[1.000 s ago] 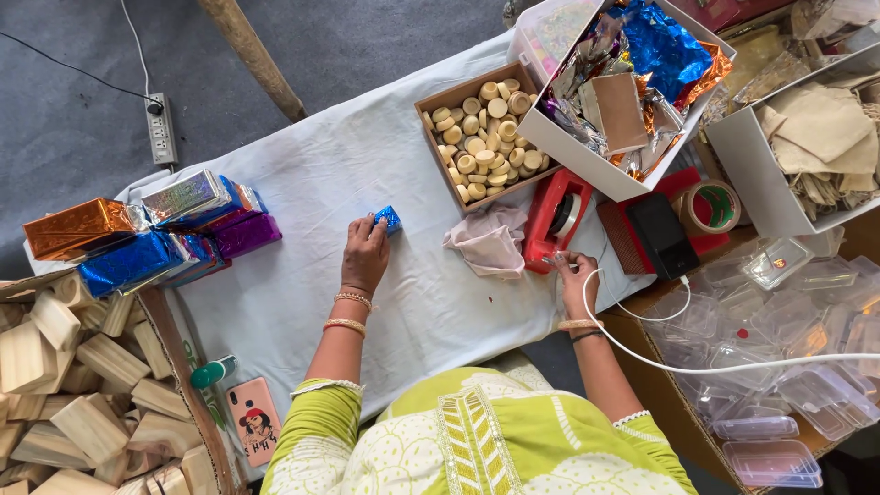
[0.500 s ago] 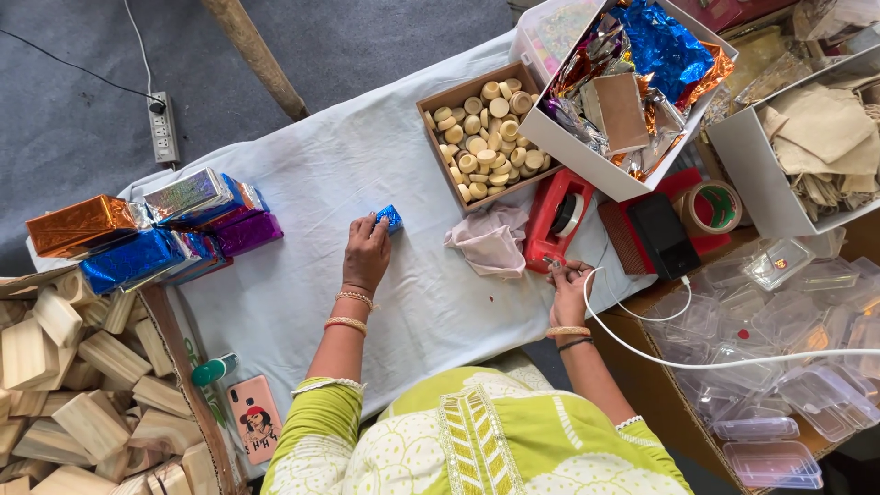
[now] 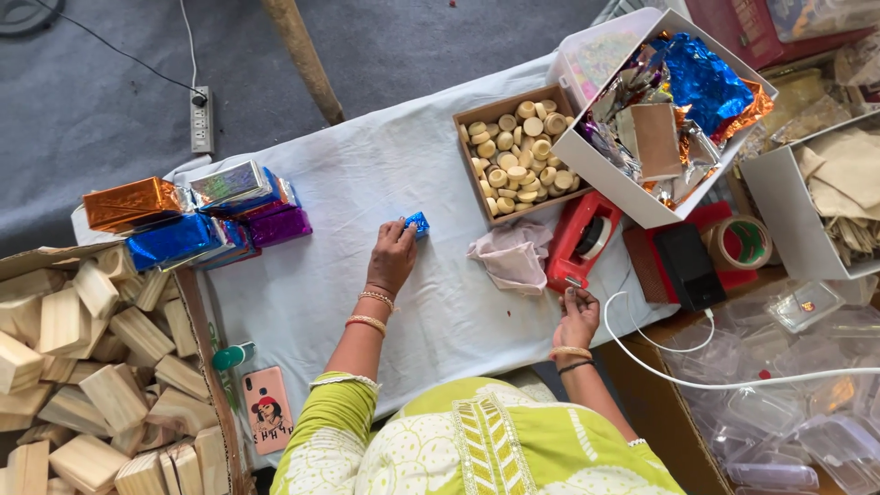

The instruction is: The person wraps wooden blocks and smaller cylindrical wooden pieces in shiny metallic foil and colored paper by hand, handling them one at a time and placing the finished items into piles or containers.

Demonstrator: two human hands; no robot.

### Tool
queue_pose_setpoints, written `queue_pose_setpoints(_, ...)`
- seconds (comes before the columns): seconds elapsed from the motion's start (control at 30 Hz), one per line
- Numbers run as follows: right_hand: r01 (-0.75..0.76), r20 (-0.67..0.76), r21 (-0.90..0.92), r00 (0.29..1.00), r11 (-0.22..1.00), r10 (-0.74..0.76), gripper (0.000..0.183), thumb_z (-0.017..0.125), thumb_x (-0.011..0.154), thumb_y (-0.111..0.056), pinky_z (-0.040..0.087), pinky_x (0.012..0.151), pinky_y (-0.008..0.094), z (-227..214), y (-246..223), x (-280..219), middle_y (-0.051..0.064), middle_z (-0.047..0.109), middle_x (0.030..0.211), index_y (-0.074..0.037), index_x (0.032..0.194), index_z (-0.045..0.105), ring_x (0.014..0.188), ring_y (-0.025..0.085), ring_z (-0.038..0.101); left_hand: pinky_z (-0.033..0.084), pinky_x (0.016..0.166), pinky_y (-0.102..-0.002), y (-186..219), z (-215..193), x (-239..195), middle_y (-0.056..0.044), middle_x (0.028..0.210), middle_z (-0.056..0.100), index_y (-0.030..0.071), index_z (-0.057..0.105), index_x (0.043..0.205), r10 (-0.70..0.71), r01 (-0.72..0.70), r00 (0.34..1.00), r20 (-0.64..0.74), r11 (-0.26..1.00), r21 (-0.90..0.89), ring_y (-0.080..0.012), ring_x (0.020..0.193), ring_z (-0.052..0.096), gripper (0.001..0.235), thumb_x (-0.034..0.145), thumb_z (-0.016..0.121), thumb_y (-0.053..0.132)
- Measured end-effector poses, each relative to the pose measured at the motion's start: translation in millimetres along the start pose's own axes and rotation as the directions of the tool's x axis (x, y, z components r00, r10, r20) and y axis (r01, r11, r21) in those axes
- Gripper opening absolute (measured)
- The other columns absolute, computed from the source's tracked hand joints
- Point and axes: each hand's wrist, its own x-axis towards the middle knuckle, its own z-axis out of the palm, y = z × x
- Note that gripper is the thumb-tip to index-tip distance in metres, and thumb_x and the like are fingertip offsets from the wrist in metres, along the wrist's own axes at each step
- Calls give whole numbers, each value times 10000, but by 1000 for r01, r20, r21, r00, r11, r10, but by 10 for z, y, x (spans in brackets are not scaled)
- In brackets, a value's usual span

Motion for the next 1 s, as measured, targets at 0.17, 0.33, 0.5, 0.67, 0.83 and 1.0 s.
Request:
queue_pose_setpoints(0.17,-113,19,107,994,988,112,143,727,955,-45,544,829,260,-71,49,55,2,686,1001,-96,1047,631,897,121,643,545,967,-411,6,2,11,-198,1225,660,-16,688,1168,5,-5,1000,3,1000,4,-363,1106,601,275,898,693,29)
queue_pose_setpoints(0.33,-126,50,131,991,983,120,122,723,953,-50,550,837,260,-106,98,85,8,707,1022,-108,1032,650,938,121,665,548,960,-412,-5,19,-7,-200,1240,658,-7,689,1182,-1,1,1000,7,1000,8,-370,1104,601,298,888,696,37)
queue_pose_setpoints(0.5,-59,50,58,997,997,56,160,732,944,-32,559,826,254,-164,228,133,-13,680,1003,-119,1018,620,922,108,653,549,968,-408,-1,23,6,-200,1244,662,2,677,1182,-7,7,1000,11,1000,3,-372,1122,606,303,881,686,31)
queue_pose_setpoints(0.67,42,158,-316,987,948,9,141,725,977,-45,518,779,248,-378,742,-13,-3,622,928,-84,1014,595,837,114,604,541,985,-411,-28,55,-13,-211,1241,655,-11,670,1196,27,-28,999,17,997,69,-374,1119,599,325,874,691,26)
queue_pose_setpoints(0.83,327,447,-480,890,814,-93,87,680,994,-54,504,813,226,722,87,-410,-3,635,942,-39,1052,617,871,82,598,543,985,-404,17,27,18,-216,1259,643,-31,649,1216,18,-22,998,54,997,73,-368,1127,597,343,876,681,0)
queue_pose_setpoints(1.0,490,755,-454,655,744,29,112,710,948,-87,547,790,247,2039,-317,-583,9,676,967,-31,1026,652,889,94,649,533,1010,-405,33,58,-21,-217,1272,636,-20,632,1190,6,-8,1000,26,997,76,-363,1162,592,311,881,660,-10)
